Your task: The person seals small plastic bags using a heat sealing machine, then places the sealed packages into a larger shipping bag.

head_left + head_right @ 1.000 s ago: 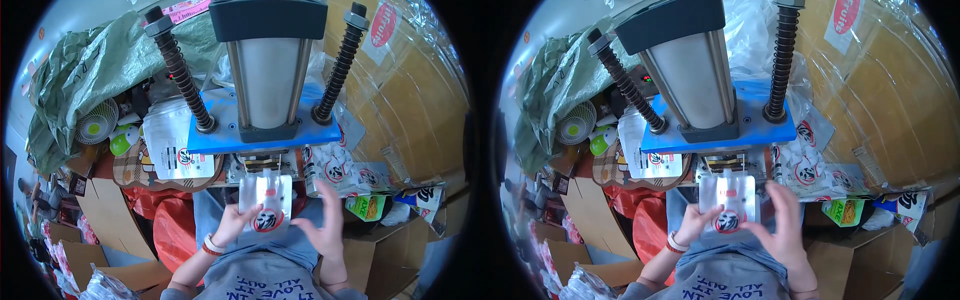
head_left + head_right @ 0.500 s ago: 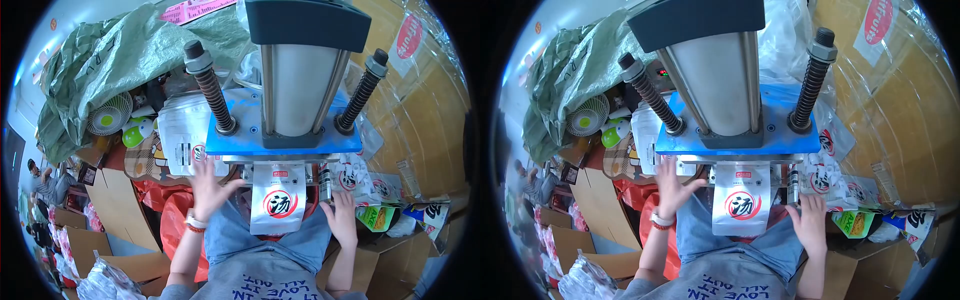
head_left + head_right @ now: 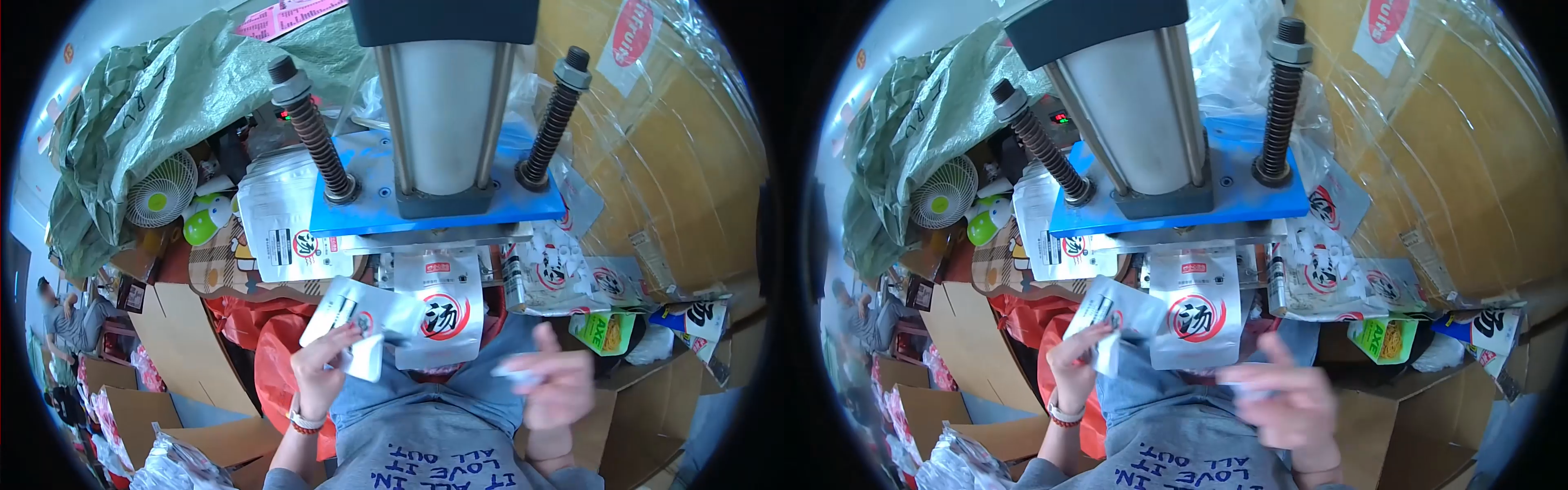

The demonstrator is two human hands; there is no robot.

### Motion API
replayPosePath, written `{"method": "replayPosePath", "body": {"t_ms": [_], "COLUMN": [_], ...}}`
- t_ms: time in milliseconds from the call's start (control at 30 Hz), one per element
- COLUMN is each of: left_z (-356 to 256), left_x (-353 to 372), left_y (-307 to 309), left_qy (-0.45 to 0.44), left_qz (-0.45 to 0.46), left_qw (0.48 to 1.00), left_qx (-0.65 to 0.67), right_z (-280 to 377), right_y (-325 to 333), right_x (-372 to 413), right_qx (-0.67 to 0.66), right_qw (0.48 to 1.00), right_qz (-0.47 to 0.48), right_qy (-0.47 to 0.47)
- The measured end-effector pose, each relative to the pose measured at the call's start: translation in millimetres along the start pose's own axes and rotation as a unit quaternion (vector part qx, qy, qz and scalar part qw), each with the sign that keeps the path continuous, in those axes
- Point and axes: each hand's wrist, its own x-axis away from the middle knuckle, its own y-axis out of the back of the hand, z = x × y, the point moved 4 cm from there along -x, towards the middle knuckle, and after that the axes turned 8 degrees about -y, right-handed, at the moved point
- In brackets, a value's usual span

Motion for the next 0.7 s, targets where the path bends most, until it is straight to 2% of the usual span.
{"method": "replayPosePath", "body": {"t_ms": [100, 167, 233, 267, 333, 433, 467, 500, 567, 600, 633, 700], "left_z": [-35.9, -57.0, -73.5, -75.5, -76.1, -39.5, -25.7, -13.8, 11.7, 7.5, 10.0, 22.1], "left_x": [-7.3, -12.2, -17.2, -17.4, -24.6, -19.5, -9.1, 7.8, 35.1, 32.4, 30.0, 30.8], "left_y": [-10.7, -4.3, 3.9, 3.0, -9.8, -52.7, -72.5, -85.6, -113.6, -114.9, -116.3, -118.3], "left_qy": [-0.113, -0.196, -0.233, -0.244, -0.207, -0.092, -0.041, -0.04, 0.16, 0.174, 0.173, 0.247], "left_qz": [0.033, 0.055, 0.069, 0.083, 0.101, 0.143, 0.122, 0.126, 0.155, 0.137, 0.138, 0.128], "left_qw": [0.993, 0.979, 0.97, 0.965, 0.97, 0.969, 0.961, 0.96, 0.908, 0.901, 0.901, 0.873], "left_qx": [0.0, -0.02, 0.028, 0.053, 0.076, 0.178, 0.243, 0.245, 0.355, 0.372, 0.372, 0.401], "right_z": [-18.6, -11.3, 5.0, 14.5, 10.9, -12.5, -31.1, -47.3, -75.8, -83.1, -82.7, -73.7], "right_y": [-49.9, -47.5, -43.0, -39.4, -36.1, -47.3, -49.6, -51.2, -52.6, -50.3, -44.3, -36.9], "right_x": [2.6, 14.5, 18.1, 16.0, 14.7, 13.1, 15.2, 19.7, 25.5, 26.5, 22.8, 9.7], "right_qx": [-0.029, -0.105, -0.151, -0.229, -0.222, 0.024, 0.022, 0.028, 0.062, 0.021, 0.021, 0.197], "right_qw": [0.992, 0.972, 0.951, 0.945, 0.963, 0.999, 0.995, 0.994, 0.989, 0.985, 0.985, 0.977], "right_qz": [0.125, 0.208, 0.269, 0.234, 0.151, -0.027, -0.098, -0.103, -0.119, -0.115, -0.117, -0.017], "right_qy": [0.003, -0.016, -0.018, -0.02, -0.004, 0.011, 0.013, -0.018, -0.07, -0.128, -0.127, -0.078]}}
